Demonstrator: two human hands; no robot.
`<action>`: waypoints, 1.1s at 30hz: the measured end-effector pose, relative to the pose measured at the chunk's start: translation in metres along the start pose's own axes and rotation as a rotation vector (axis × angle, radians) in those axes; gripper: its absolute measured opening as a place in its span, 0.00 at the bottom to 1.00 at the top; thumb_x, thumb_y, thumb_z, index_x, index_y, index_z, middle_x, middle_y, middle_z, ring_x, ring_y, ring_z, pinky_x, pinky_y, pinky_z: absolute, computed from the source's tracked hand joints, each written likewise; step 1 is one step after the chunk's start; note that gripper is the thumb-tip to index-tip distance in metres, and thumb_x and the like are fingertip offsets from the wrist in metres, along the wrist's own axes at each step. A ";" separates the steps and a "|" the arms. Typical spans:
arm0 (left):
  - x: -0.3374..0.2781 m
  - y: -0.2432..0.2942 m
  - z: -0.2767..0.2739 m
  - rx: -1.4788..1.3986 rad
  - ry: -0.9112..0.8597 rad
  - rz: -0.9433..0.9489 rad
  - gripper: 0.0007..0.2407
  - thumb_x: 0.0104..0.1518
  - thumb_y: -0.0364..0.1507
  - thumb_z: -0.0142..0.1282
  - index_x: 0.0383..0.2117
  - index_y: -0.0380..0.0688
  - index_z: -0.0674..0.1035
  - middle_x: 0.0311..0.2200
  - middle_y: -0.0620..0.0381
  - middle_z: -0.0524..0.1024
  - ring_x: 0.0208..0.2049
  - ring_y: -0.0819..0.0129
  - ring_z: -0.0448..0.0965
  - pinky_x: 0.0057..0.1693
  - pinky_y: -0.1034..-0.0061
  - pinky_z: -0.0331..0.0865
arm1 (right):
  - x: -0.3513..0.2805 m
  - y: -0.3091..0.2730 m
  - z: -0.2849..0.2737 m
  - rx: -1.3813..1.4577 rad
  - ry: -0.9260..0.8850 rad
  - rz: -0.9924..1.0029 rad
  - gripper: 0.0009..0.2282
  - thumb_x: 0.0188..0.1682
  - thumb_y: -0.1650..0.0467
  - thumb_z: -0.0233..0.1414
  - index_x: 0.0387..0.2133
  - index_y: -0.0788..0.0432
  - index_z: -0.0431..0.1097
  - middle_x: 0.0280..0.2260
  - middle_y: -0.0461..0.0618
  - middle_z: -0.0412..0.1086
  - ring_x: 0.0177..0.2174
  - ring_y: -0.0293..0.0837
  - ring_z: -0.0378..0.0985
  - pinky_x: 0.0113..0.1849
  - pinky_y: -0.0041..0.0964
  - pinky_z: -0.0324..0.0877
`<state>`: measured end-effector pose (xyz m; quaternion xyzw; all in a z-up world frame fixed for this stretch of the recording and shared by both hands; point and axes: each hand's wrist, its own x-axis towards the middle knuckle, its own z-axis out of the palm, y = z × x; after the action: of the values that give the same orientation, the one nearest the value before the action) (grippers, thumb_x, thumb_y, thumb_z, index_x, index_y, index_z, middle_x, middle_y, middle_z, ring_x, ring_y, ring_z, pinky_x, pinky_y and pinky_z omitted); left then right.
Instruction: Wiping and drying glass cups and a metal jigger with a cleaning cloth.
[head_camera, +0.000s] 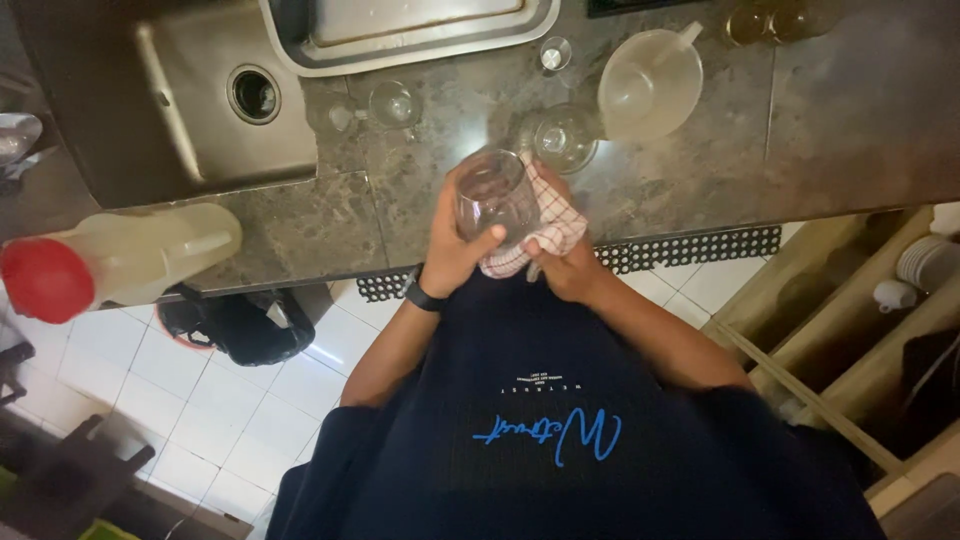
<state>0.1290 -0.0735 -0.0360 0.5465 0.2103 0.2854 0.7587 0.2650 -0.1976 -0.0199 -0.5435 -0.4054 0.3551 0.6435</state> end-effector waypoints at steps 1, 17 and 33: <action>0.001 -0.001 0.005 0.002 0.002 -0.001 0.31 0.55 0.33 0.70 0.62 0.41 0.64 0.56 0.48 0.71 0.60 0.61 0.69 0.66 0.56 0.62 | 0.002 -0.003 -0.003 0.003 -0.001 0.001 0.35 0.55 0.59 0.53 0.70 0.62 0.44 0.68 0.63 0.47 0.67 0.57 0.48 0.66 0.59 0.44; 0.003 -0.010 0.047 -0.007 0.171 0.047 0.32 0.51 0.38 0.73 0.60 0.40 0.69 0.53 0.46 0.73 0.57 0.61 0.73 0.63 0.58 0.66 | 0.010 0.003 -0.024 -0.009 -0.003 -0.112 0.35 0.50 0.61 0.59 0.65 0.72 0.54 0.66 0.65 0.53 0.67 0.59 0.50 0.67 0.56 0.44; -0.001 -0.015 0.052 -0.028 0.138 -0.057 0.29 0.56 0.36 0.70 0.61 0.44 0.64 0.56 0.48 0.70 0.61 0.62 0.68 0.67 0.61 0.58 | -0.026 0.052 -0.043 0.079 0.103 0.197 0.25 0.50 0.72 0.58 0.59 0.72 0.61 0.52 0.61 0.68 0.49 0.50 0.73 0.54 0.57 0.67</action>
<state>0.1646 -0.1145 -0.0340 0.5087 0.2736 0.3035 0.7578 0.2925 -0.2308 -0.0781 -0.5725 -0.3023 0.4038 0.6464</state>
